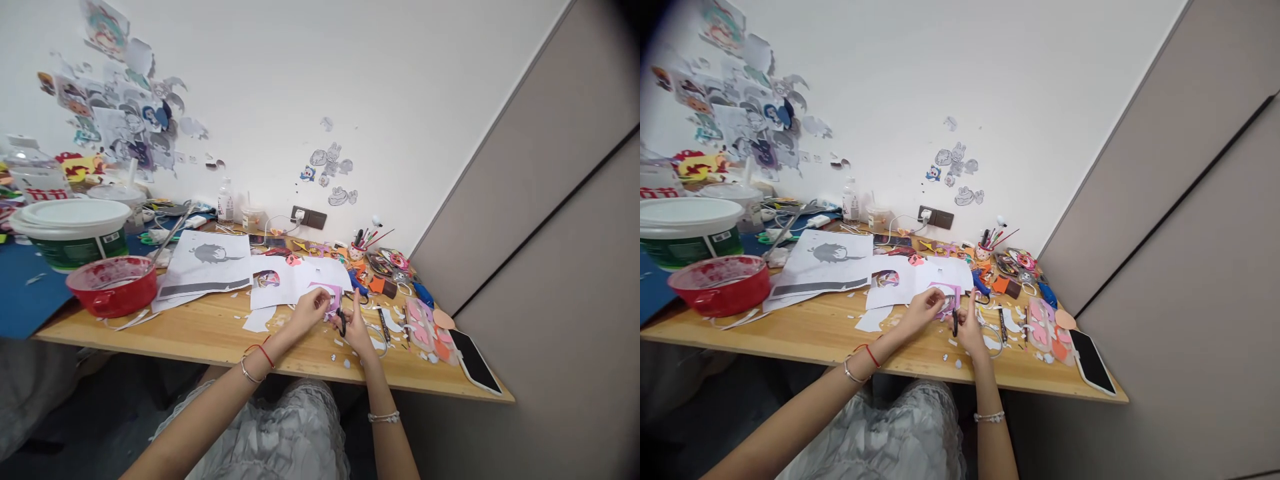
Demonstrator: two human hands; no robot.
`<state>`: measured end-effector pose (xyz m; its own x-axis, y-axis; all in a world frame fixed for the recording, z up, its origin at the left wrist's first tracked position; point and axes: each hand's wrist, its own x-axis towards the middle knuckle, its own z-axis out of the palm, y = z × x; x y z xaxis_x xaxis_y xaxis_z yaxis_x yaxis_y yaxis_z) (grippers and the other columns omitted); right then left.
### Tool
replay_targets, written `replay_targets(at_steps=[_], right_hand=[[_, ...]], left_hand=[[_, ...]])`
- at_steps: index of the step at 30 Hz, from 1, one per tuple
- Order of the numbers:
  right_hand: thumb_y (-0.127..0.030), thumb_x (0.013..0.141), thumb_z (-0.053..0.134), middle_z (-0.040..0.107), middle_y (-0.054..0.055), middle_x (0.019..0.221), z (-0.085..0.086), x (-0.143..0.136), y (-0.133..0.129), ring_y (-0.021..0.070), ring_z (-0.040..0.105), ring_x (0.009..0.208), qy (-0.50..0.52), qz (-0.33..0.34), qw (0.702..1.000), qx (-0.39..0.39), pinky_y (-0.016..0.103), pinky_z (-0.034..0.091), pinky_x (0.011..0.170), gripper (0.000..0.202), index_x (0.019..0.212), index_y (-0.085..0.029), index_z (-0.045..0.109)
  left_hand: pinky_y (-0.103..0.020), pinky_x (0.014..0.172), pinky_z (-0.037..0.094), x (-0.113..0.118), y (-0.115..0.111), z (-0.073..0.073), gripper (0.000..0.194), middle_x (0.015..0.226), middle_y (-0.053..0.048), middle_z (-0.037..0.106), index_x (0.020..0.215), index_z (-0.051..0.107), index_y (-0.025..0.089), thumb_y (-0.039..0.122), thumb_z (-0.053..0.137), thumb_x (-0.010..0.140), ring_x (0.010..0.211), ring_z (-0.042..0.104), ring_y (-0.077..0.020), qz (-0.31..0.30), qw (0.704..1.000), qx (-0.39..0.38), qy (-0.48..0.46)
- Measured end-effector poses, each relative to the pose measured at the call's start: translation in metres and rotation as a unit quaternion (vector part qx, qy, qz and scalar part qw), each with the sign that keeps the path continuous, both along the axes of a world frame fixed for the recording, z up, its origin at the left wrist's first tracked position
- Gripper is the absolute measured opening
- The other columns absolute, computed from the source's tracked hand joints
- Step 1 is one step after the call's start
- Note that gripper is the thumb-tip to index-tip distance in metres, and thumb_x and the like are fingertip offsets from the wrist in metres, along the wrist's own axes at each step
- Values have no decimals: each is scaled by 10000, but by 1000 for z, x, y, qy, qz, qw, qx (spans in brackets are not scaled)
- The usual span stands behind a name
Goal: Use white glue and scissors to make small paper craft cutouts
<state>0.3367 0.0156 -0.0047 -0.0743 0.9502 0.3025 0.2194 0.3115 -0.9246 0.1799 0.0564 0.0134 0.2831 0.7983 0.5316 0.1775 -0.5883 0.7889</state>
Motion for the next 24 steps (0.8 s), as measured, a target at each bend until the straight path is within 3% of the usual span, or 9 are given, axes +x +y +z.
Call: replay_targets(at_steps=[5, 10, 24], right_hand=[[-308, 799, 582, 514, -73, 650, 2, -3, -4, 113, 536, 562, -9, 53, 998, -34, 272, 452, 586, 1017, 1391, -207, -239], [-286, 783, 603, 512, -78, 666, 4, -5, -5, 101, 535, 575, 0, 83, 996, -41, 284, 466, 624, 1044, 1387, -219, -246], [-265, 777, 614, 438, -99, 603, 5, -7, -6, 79, 454, 528, -13, 65, 998, -21, 214, 389, 529, 977, 1428, -243, -115]], left_hand=[[-252, 600, 458, 2, 5, -1, 253, 736, 4, 524, 884, 529, 121, 371, 505, 858, 633, 509, -93, 18, 994, -43, -99], [-223, 549, 414, 4, 4, -1, 244, 675, 27, 479, 799, 506, 127, 366, 521, 848, 569, 453, -74, 0, 988, -58, -141], [-224, 554, 405, 2, 7, -6, 238, 659, 33, 456, 770, 504, 128, 353, 532, 842, 575, 441, -76, -1, 986, -61, -155]])
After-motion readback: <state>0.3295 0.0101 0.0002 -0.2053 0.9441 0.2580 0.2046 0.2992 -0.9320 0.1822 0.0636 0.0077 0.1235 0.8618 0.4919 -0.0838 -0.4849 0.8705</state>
